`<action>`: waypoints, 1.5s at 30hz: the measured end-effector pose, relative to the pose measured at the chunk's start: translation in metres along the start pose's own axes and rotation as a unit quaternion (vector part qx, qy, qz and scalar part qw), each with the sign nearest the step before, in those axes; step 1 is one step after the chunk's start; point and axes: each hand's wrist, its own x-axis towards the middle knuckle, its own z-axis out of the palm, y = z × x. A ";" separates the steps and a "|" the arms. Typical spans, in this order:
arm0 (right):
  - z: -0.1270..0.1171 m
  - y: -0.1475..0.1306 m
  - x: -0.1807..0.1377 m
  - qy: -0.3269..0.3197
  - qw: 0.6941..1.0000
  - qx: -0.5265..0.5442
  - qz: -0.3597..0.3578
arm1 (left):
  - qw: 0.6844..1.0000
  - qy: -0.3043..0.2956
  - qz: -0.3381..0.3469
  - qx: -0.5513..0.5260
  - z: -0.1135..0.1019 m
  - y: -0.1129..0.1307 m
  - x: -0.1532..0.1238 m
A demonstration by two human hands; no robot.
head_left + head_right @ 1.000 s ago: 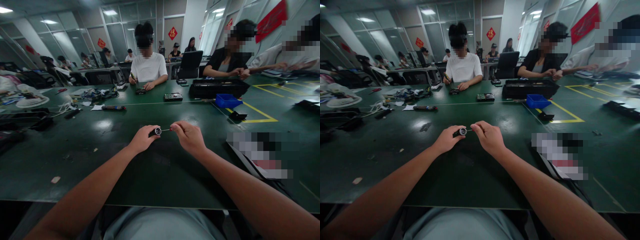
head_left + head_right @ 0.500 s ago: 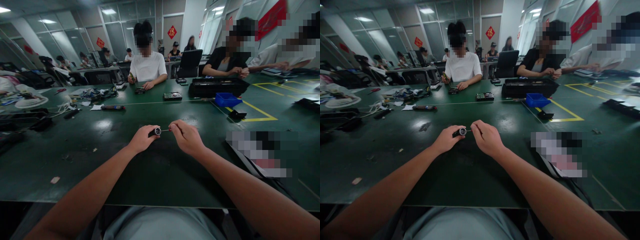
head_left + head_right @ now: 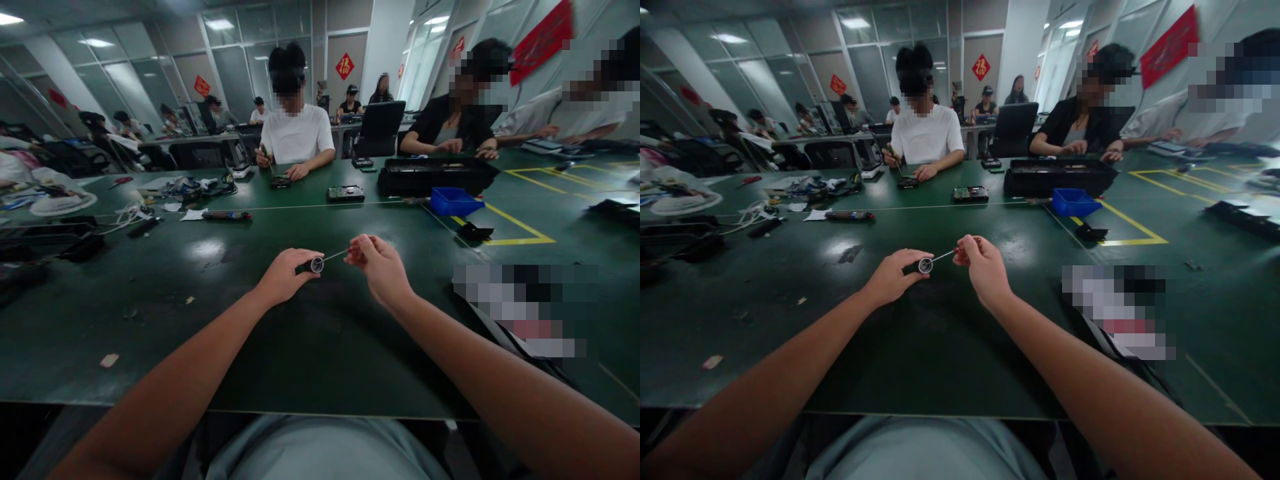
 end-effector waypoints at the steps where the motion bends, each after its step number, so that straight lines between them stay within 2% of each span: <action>1: -0.001 0.001 0.003 -0.009 0.998 0.029 0.047 | 1.000 -0.009 0.005 0.003 0.000 0.000 0.000; 2: -0.002 0.002 0.005 -0.020 0.995 0.049 0.082 | 1.000 -0.015 0.007 0.008 -0.001 0.000 0.001; 4: -0.004 0.003 0.007 -0.015 0.993 0.061 0.097 | 1.000 -0.020 -0.001 0.019 0.000 -0.001 0.001; 7: -0.005 0.002 0.006 0.016 0.999 0.014 0.027 | 0.999 -0.026 -0.022 0.029 0.000 -0.001 0.000; 11: -0.005 0.002 0.003 0.009 0.994 -0.096 -0.055 | 0.998 -0.025 -0.043 0.036 0.001 0.000 -0.001; 18: 0.000 -0.004 -0.005 -0.028 0.978 -0.179 -0.105 | 0.998 -0.028 -0.049 0.040 0.002 0.004 -0.001; 21: 0.000 -0.012 -0.009 -0.019 0.958 -0.254 -0.129 | 0.997 -0.022 -0.055 0.044 0.003 0.002 -0.002; 24: -0.001 -0.018 -0.012 -0.003 0.923 -0.354 -0.153 | 0.998 -0.018 -0.046 0.048 0.004 0.000 -0.002; 26: -0.002 -0.019 -0.013 0.006 0.907 -0.385 -0.169 | 0.998 -0.017 -0.037 0.048 0.005 -0.001 -0.002; 31: -0.001 -0.019 -0.014 -0.011 0.905 -0.386 -0.181 | 0.998 -0.018 -0.037 0.043 0.003 0.000 -0.003; 37: -0.002 -0.018 -0.014 -0.093 0.919 -0.351 -0.156 | 0.998 -0.018 -0.052 0.039 0.002 0.000 -0.003; 45: -0.001 -0.023 -0.019 -0.134 0.909 -0.349 -0.185 | 0.997 -0.028 -0.062 0.036 0.001 0.003 -0.002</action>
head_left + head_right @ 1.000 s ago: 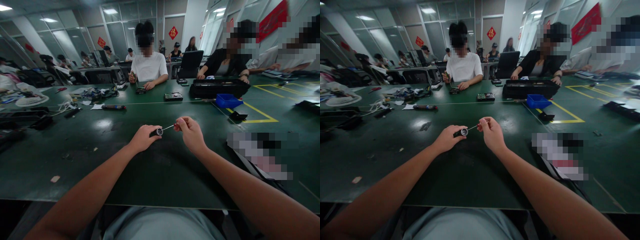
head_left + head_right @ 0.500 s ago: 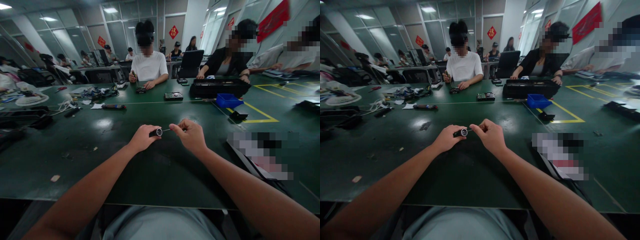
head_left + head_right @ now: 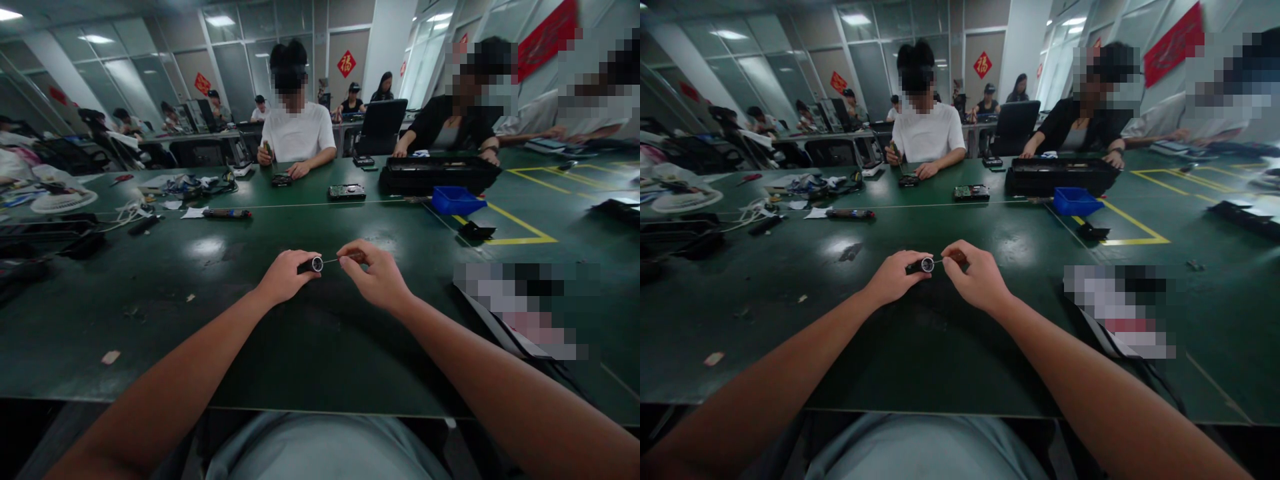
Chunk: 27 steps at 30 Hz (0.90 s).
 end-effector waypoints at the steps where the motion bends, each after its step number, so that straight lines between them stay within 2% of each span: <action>1: 0.000 -0.001 0.000 0.003 1.000 -0.001 0.002 | 1.000 0.001 0.000 -0.001 0.000 0.000 0.000; 7: 0.002 0.000 0.001 0.018 0.999 -0.015 0.049 | 1.000 0.008 0.006 0.001 0.002 -0.003 0.000; 15: -0.002 -0.002 -0.002 -0.003 0.999 -0.036 0.007 | 1.000 0.020 -0.008 -0.019 0.001 -0.003 0.000; 18: -0.001 -0.001 -0.002 0.013 0.999 -0.030 0.010 | 1.000 0.016 -0.006 -0.018 0.000 -0.002 0.000; 20: 0.002 0.001 -0.001 0.044 0.999 0.007 0.031 | 1.000 0.017 -0.009 -0.015 0.000 -0.002 0.000; 23: 0.008 0.009 0.003 0.076 0.987 0.118 0.080 | 1.000 0.019 -0.018 -0.007 0.000 -0.001 0.000; 25: 0.011 0.016 0.007 0.078 0.973 0.192 0.105 | 1.000 0.018 -0.016 -0.003 0.000 0.000 0.000; 27: 0.012 0.022 0.010 0.102 0.945 0.275 0.144 | 1.000 0.023 0.000 -0.003 -0.001 0.000 0.001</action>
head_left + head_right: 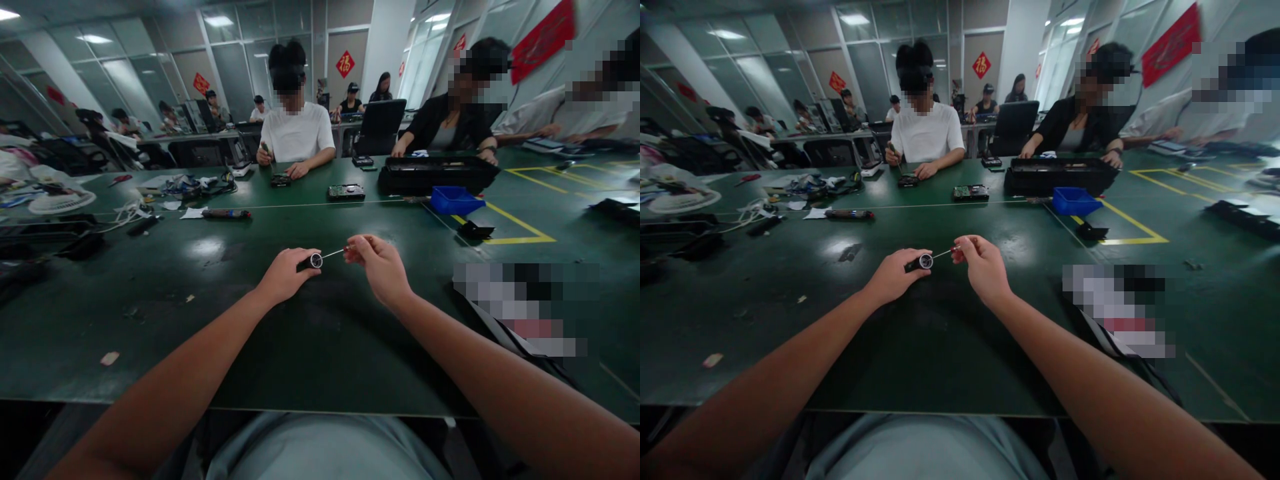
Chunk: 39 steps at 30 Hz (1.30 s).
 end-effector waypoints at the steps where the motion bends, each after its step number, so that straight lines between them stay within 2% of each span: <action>1: -0.001 0.002 0.003 0.011 0.999 0.041 0.026 | 1.000 0.002 0.012 0.000 0.000 0.000 0.001; 4: -0.005 0.006 0.010 0.005 0.987 0.116 0.115 | 0.999 -0.014 0.036 0.010 -0.001 -0.001 0.003; 6: -0.006 0.008 0.013 0.028 0.985 0.112 0.129 | 0.998 -0.036 0.032 0.026 0.001 -0.002 0.005; 10: -0.006 0.012 0.013 0.071 0.994 0.049 0.071 | 0.996 -0.065 0.019 0.052 0.004 -0.005 0.006; 17: -0.003 0.006 0.005 0.044 0.997 -0.055 -0.005 | 0.998 -0.059 0.004 0.029 0.004 -0.002 0.004; 23: -0.002 0.005 0.002 0.019 0.996 -0.076 -0.032 | 0.999 -0.045 0.002 0.011 0.002 0.001 0.001; 30: -0.002 0.003 0.001 0.028 0.995 -0.093 -0.026 | 0.999 -0.038 -0.006 -0.003 0.002 0.002 -0.002; 34: -0.001 -0.014 -0.006 0.010 0.979 -0.198 -0.050 | 0.999 -0.031 -0.004 -0.001 0.003 0.000 -0.002; 36: -0.001 -0.020 -0.009 0.023 0.964 -0.259 -0.059 | 1.000 -0.028 -0.008 0.001 0.004 0.001 -0.001; 39: 0.000 -0.022 -0.011 0.015 0.954 -0.285 -0.089 | 1.000 -0.023 -0.013 -0.001 0.004 0.001 -0.001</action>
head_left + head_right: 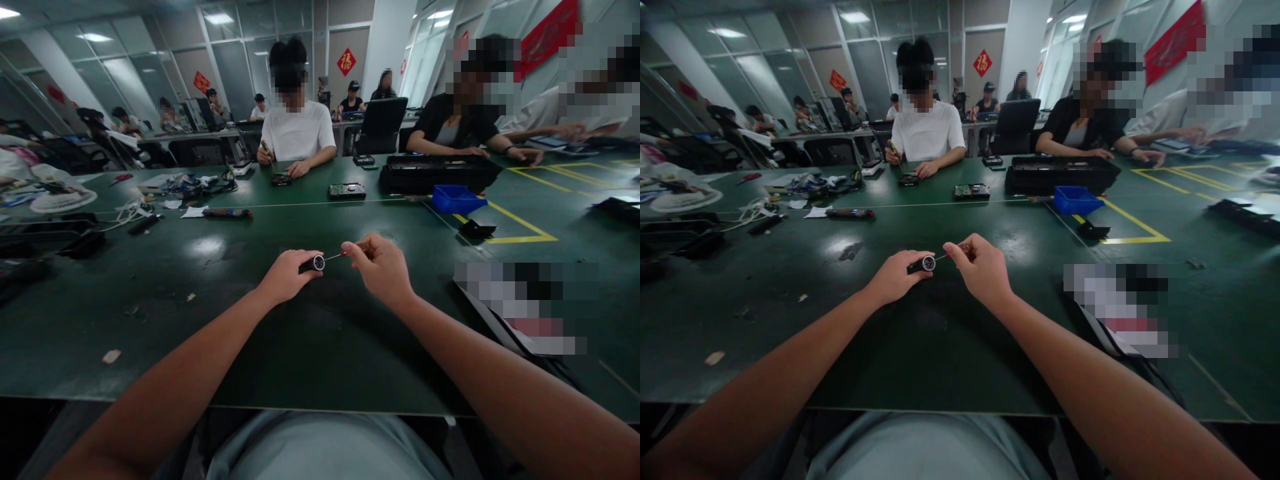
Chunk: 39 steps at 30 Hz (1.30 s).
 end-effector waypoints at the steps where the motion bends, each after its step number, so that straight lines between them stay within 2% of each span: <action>1: 0.001 0.001 0.000 -0.007 1.000 0.005 -0.015 | 1.000 0.001 -0.001 -0.004 0.000 0.000 0.000; 6: 0.002 0.004 -0.002 -0.039 0.997 0.022 -0.061 | 1.000 -0.001 0.005 -0.013 0.001 -0.002 -0.001; 12: 0.001 0.004 -0.003 -0.041 0.998 -0.012 -0.035 | 1.000 -0.008 -0.002 -0.013 -0.002 0.002 -0.001; 16: 0.006 0.009 -0.003 -0.023 0.997 0.064 -0.023 | 1.000 -0.007 -0.013 -0.012 -0.002 0.003 0.000; 19: 0.013 0.015 0.000 -0.010 0.983 0.183 0.029 | 1.000 0.002 -0.022 -0.015 -0.003 0.001 0.001; 22: 0.018 0.023 0.006 0.002 0.948 0.302 0.103 | 1.000 0.019 0.019 -0.013 -0.005 0.000 0.001; 24: 0.019 0.029 0.011 -0.007 0.927 0.343 0.153 | 0.998 0.015 0.055 0.008 -0.007 -0.002 0.002; 26: 0.018 0.032 0.015 0.000 0.917 0.350 0.189 | 0.997 -0.005 0.061 0.037 -0.008 -0.004 0.004; 31: 0.015 0.032 0.015 0.038 0.945 0.282 0.160 | 0.997 -0.046 0.028 0.058 -0.006 -0.009 0.006; 39: 0.013 0.022 0.008 0.030 0.976 0.201 0.079 | 0.995 -0.055 0.038 0.074 -0.003 -0.009 0.006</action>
